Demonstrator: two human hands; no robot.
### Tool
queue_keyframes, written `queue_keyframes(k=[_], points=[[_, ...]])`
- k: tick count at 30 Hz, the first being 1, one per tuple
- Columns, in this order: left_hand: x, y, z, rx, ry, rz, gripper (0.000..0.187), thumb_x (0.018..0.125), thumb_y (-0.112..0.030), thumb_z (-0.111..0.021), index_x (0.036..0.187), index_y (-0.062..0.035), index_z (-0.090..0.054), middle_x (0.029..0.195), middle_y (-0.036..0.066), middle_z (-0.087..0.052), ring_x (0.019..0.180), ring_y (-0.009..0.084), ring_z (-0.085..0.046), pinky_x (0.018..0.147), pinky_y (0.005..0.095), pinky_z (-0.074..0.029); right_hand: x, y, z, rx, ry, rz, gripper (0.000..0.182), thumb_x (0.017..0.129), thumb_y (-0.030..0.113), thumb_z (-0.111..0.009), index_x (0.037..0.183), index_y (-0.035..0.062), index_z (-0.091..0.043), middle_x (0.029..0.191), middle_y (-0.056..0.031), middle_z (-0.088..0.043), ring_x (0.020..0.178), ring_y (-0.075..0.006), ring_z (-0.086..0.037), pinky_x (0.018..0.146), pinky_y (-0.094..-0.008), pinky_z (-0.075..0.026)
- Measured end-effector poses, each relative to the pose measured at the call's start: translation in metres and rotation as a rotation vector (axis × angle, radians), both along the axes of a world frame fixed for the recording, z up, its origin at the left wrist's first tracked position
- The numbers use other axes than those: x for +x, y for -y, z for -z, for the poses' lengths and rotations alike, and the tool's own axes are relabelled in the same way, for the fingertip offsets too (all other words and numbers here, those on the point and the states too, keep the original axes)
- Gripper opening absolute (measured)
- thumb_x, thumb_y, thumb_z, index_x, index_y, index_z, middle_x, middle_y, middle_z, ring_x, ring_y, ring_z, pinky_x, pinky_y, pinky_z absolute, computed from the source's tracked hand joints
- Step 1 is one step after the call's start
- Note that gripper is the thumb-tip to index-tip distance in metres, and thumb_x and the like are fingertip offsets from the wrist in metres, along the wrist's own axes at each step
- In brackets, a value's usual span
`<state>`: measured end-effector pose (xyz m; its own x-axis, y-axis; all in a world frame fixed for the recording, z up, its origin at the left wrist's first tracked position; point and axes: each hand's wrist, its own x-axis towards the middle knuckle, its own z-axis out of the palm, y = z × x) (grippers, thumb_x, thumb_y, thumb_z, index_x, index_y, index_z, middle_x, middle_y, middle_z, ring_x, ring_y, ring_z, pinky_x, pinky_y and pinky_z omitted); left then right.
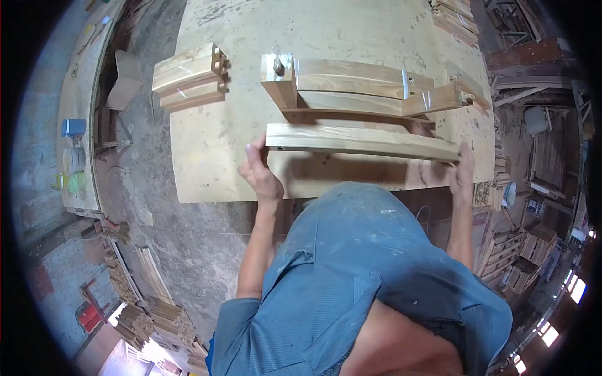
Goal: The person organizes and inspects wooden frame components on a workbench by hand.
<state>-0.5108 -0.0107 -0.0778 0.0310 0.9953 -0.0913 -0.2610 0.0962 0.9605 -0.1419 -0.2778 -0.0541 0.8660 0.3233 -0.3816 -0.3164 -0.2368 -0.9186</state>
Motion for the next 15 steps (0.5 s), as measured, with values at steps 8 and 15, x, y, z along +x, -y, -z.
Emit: queue_keyframes(k=[8,15], points=[[0.076,-0.087,-0.106,0.455,0.410,0.027,0.013,0.096,-0.004,-0.061,0.095,0.0067,-0.069,0.090,0.009,-0.070,0.082,0.0103,-0.063,0.079,0.0244,-0.051,0.046,-0.058,-0.133,0.691,0.325,0.159,0.032,0.084,0.018,-0.062,0.109,-0.0004,-0.062,0.109,-0.0155,-0.065,0.108,-0.0273,-0.062,0.100,-0.0415,-0.047],[0.074,-0.116,-0.091,0.487,0.326,0.024,0.012,0.095,-0.007,-0.065,0.087,0.0009,-0.068,0.083,0.006,-0.068,0.072,0.0078,-0.058,0.072,0.0217,-0.046,0.063,-0.082,-0.110,0.865,0.473,0.032,0.031,0.081,0.018,-0.060,0.105,-0.0011,-0.061,0.106,-0.0181,-0.065,0.106,-0.0286,-0.059,0.102,-0.0423,-0.044]])
